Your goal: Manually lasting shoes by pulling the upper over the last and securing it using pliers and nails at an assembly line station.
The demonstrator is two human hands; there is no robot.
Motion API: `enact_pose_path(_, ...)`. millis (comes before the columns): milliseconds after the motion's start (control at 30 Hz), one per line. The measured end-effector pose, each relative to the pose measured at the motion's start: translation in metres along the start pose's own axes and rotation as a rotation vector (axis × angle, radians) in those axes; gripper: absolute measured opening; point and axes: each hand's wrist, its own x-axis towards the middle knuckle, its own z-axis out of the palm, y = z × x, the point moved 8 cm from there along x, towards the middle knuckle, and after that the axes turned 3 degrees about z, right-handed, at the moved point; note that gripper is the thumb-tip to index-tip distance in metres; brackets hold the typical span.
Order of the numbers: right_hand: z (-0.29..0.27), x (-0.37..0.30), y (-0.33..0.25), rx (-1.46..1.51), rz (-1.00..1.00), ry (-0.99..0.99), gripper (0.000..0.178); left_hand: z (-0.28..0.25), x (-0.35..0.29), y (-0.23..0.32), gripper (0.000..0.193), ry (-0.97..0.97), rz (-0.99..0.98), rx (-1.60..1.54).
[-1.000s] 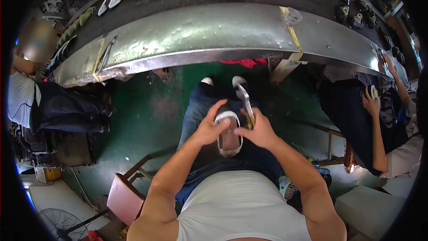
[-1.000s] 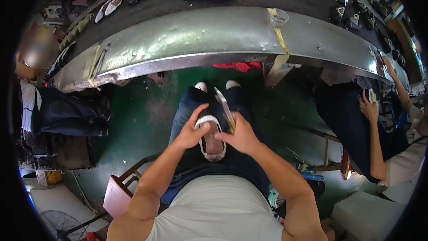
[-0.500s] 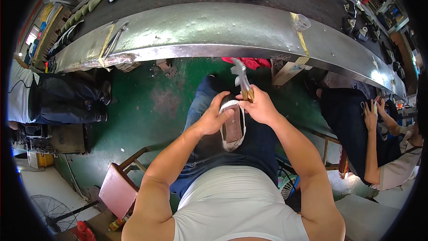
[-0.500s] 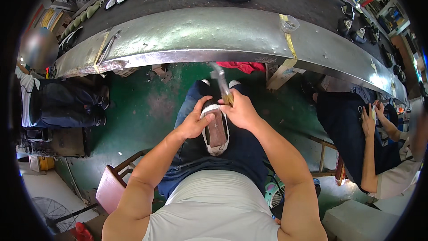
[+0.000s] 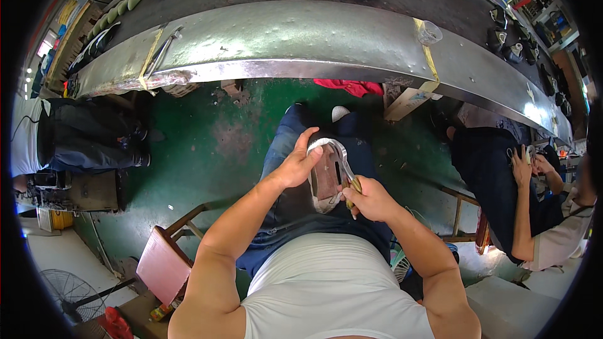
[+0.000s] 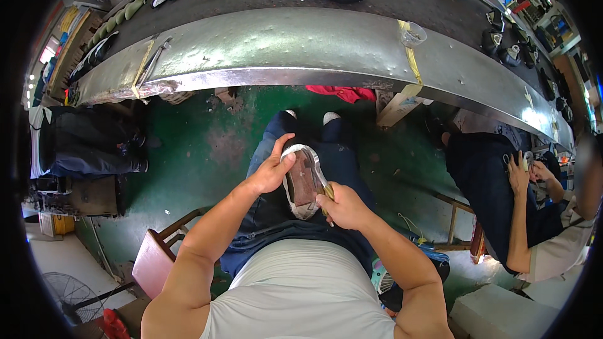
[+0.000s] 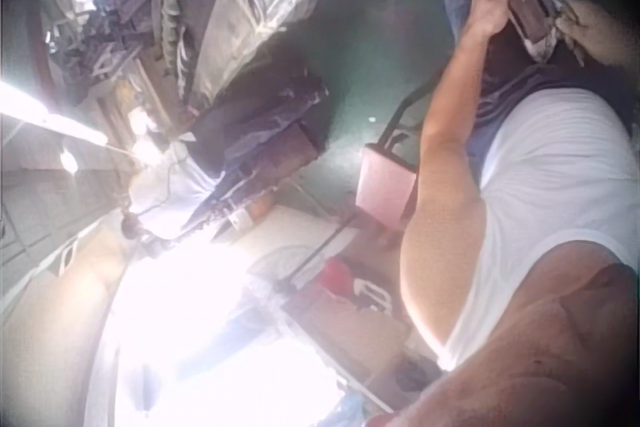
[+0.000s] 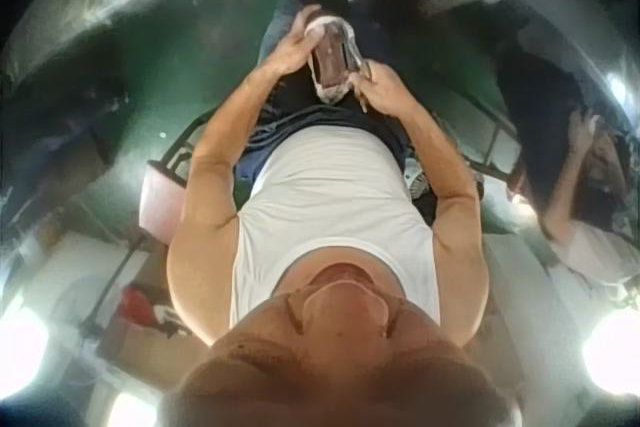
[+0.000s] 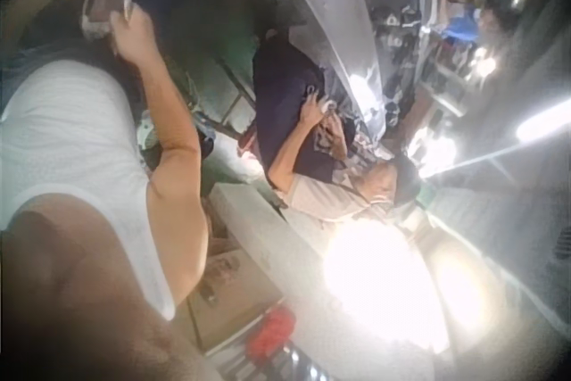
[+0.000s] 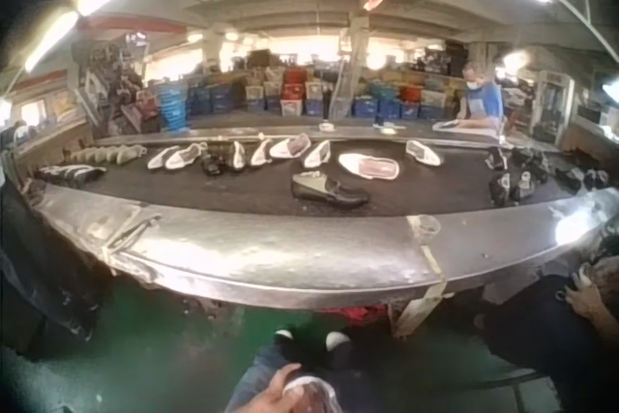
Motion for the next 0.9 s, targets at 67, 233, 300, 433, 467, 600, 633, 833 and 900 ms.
enact_pose_path(67, -0.004, -0.002, -0.018, -0.212, -0.042, 0.008, 0.024, 0.001, -0.002, 0.007, 0.065, -0.003, -0.021, 0.041)
enact_pose_path(233, 0.016, -0.001, -0.017, 0.552, 0.006, -0.143, 0.020, 0.002, 0.005, 0.008, 0.067, -0.042, 0.042, 0.057)
enact_pose_path(300, 0.014, -0.002, -0.011, 0.491, 0.098, -0.059, 0.020, 0.002, 0.003, 0.003, 0.067, -0.041, 0.007, 0.119)
enact_pose_path(433, -0.011, -0.002, -0.030, -0.469, -0.126, 0.083, 0.022, 0.002, 0.000, -0.005, 0.066, -0.050, -0.005, 0.088)
enact_pose_path(467, -0.012, 0.000, -0.038, -0.583, -0.096, 0.038, 0.019, 0.004, 0.001, -0.006, 0.066, -0.059, -0.004, 0.056)
enact_pose_path(600, -0.007, 0.017, -0.019, 0.126, -0.056, -0.144, 0.012, 0.005, 0.005, 0.005, 0.064, -0.086, -0.037, -0.045)
enact_pose_path(633, -0.003, 0.014, -0.019, 0.121, -0.056, -0.150, 0.012, 0.003, 0.004, 0.001, 0.064, -0.079, -0.035, -0.046)
enact_pose_path(833, 0.005, 0.010, -0.031, 0.386, 0.259, -0.181, 0.020, -0.002, 0.000, 0.013, 0.056, 0.115, -0.088, -0.060)
enact_pose_path(900, 0.002, 0.020, -0.030, 0.243, 0.227, -0.151, 0.021, -0.006, 0.001, -0.004, 0.052, 0.185, -0.068, -0.062)
